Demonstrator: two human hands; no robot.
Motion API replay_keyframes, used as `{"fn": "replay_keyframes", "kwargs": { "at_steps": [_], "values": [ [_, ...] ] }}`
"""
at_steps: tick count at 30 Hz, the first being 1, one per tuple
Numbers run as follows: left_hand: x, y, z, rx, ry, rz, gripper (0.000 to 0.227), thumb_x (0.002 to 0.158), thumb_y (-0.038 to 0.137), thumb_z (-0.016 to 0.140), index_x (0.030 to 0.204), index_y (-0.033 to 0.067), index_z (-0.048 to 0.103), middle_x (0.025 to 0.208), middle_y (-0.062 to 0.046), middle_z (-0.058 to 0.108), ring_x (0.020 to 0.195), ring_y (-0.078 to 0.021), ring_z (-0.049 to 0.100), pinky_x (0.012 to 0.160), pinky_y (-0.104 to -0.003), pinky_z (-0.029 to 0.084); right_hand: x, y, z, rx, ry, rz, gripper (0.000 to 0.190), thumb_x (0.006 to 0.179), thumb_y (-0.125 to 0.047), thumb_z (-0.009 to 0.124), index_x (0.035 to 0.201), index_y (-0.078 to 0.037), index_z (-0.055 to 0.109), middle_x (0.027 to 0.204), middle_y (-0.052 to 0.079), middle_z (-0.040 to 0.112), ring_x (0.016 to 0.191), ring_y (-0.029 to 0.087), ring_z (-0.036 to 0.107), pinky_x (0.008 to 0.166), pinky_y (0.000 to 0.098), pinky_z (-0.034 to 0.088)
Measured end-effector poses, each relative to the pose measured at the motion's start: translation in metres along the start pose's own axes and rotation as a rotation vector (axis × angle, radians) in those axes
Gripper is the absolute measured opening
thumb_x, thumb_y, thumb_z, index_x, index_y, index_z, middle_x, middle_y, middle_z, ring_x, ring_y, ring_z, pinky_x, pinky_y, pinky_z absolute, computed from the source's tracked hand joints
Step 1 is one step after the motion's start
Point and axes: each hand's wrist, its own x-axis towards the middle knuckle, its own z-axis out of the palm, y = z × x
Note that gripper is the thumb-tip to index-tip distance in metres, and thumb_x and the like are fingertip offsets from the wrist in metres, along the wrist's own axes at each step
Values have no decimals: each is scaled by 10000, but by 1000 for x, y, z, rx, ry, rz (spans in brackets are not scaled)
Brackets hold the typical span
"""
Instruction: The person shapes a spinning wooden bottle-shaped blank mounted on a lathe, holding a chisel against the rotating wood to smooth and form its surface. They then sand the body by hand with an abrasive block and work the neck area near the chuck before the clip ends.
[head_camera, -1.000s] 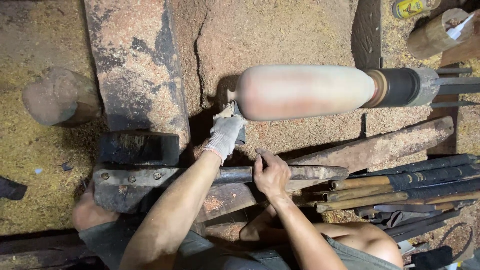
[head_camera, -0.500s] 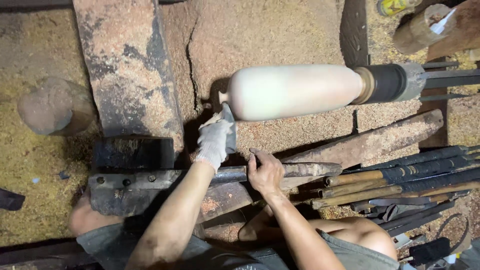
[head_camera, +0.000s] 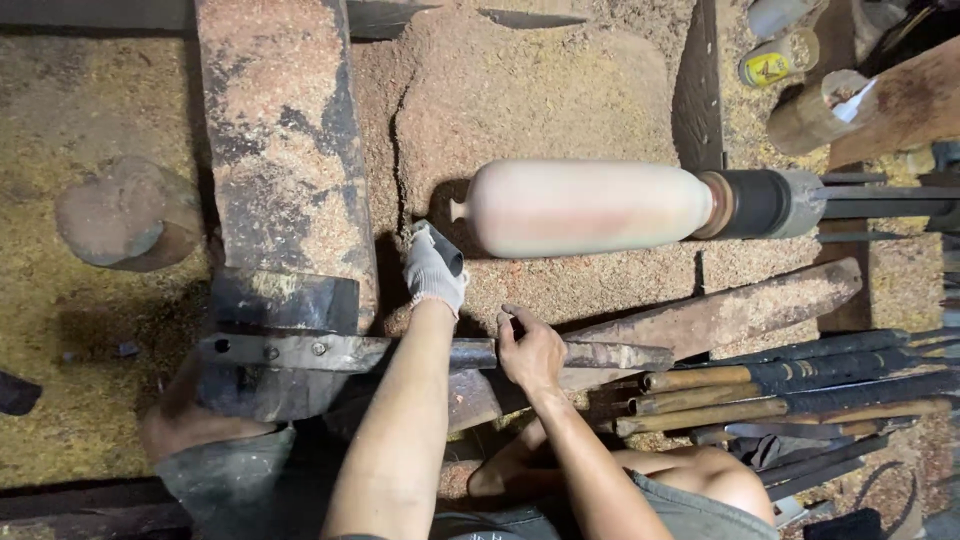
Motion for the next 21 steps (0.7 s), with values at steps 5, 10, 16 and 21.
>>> {"fn": "replay_keyframes", "kwargs": {
  "at_steps": [5, 10, 16, 21],
  "values": [
    [12, 10, 6, 391, 207, 50, 383, 990, 448, 536, 966, 79, 637, 809, -107, 639, 683, -259, 664, 564, -406, 544, 4, 16, 15, 43, 97, -112, 370, 914, -390, 654, 1215, -201, 757, 1180, 143, 753, 1082, 352, 713, 964, 444, 529],
    [70, -17, 17, 84, 51, -75, 197, 951, 262, 635, 988, 68, 632, 800, -68, 637, 656, -178, 626, 573, -361, 517, 5, 20, 16, 38, 88, -141, 350, 933, -364, 645, 1199, -167, 758, 1208, 136, 750, 1100, 329, 721, 982, 428, 532],
    [81, -14, 22, -52, 16, -168, 185, 968, 269, 521, 958, 104, 604, 740, -45, 588, 572, -163, 538, 522, -332, 459, 3, 21, 18, 17, 120, -152, 350, 925, -338, 646, 1197, -151, 760, 1194, 140, 752, 1096, 339, 715, 985, 433, 532],
    [84, -5, 33, 160, 225, -82, 232, 961, 233, 551, 950, 12, 620, 755, -116, 629, 595, -218, 612, 524, -370, 515, 3, 21, 17, -5, 132, -175, 323, 935, -335, 650, 1170, -150, 770, 1188, 134, 755, 1097, 338, 714, 982, 435, 532]
  ]
}}
